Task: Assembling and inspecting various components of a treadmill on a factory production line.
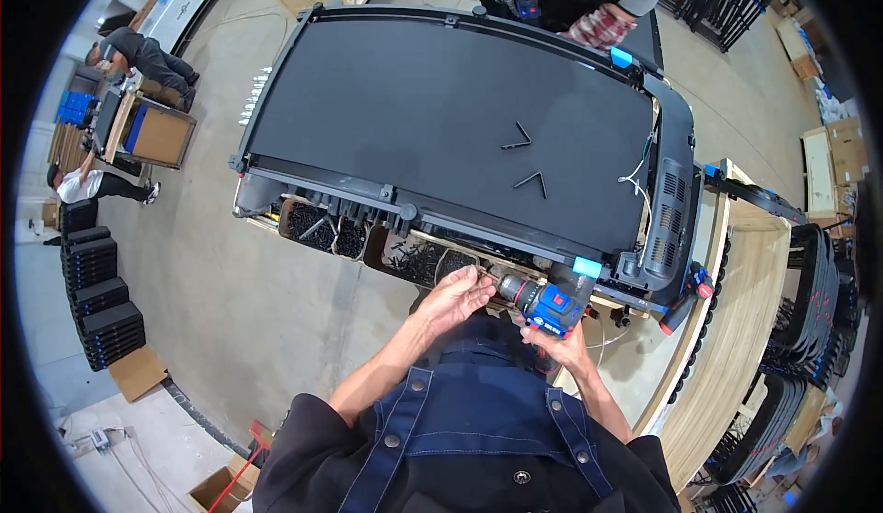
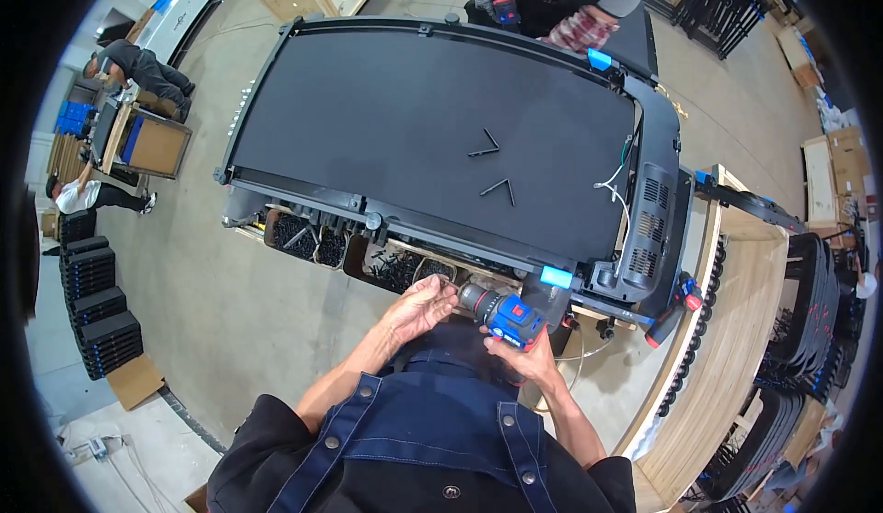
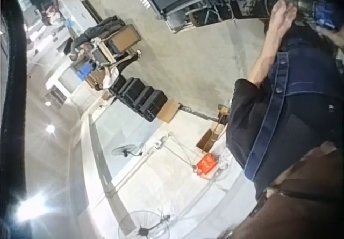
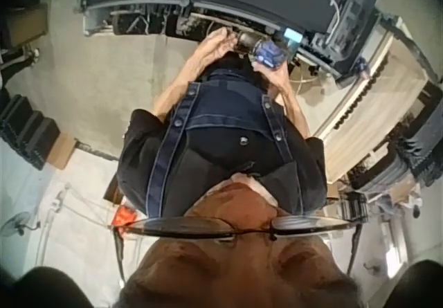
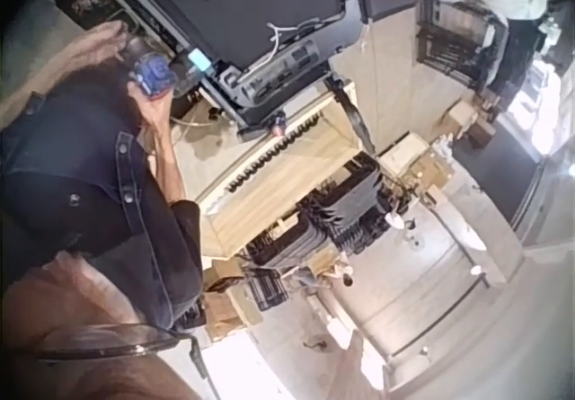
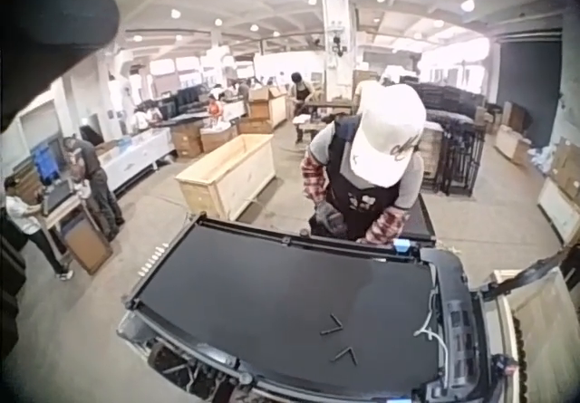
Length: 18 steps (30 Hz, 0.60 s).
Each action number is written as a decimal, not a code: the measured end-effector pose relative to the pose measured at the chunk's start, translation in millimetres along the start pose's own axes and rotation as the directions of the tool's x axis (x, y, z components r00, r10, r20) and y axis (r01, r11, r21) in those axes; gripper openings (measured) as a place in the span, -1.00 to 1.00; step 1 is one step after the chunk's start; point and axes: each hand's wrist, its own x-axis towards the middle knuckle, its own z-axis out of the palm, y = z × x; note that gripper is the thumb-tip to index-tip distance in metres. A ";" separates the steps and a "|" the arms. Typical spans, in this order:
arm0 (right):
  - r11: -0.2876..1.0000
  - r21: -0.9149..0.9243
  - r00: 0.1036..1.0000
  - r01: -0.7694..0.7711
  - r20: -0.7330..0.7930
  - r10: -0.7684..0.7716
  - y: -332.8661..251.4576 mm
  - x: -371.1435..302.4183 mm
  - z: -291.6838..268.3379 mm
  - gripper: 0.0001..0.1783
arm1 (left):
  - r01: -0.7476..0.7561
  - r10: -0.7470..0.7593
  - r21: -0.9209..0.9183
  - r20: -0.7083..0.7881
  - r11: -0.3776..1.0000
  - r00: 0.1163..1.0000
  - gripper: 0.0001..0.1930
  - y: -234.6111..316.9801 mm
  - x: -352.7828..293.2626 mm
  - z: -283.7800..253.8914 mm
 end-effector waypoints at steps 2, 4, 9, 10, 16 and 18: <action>0.996 0.005 0.996 0.086 0.001 -0.086 -0.4 3.2 2.0 -0.51 | -0.010 0.011 -0.034 0.021 0.999 1.000 -0.82 2.8 -0.6 4.9; 0.997 0.013 0.997 0.071 0.009 -0.071 -3.4 2.8 -0.1 -0.51 | -0.023 0.024 -0.108 0.010 0.994 1.000 -0.78 5.6 -0.7 11.2; 1.000 0.008 0.998 0.026 0.050 -0.026 -15.9 0.9 -6.2 -0.46 | -0.005 0.006 -0.024 0.061 1.000 0.998 -0.78 17.8 -3.2 21.2; 0.999 -0.008 0.997 0.050 0.052 -0.049 -16.1 2.4 -6.3 -0.44 | -0.013 0.013 0.006 0.053 1.000 0.999 -0.79 20.3 -3.5 22.7; 0.886 -0.402 0.973 0.232 0.083 -0.217 -21.9 3.8 -20.9 -0.53 | -0.083 0.118 0.417 -0.060 0.905 0.991 -0.75 37.3 -3.0 57.4; 0.831 -0.438 0.936 0.341 0.078 -0.343 -29.0 2.6 -17.5 -0.53 | -0.174 0.297 0.681 -0.067 0.711 0.953 -0.72 37.3 0.9 68.6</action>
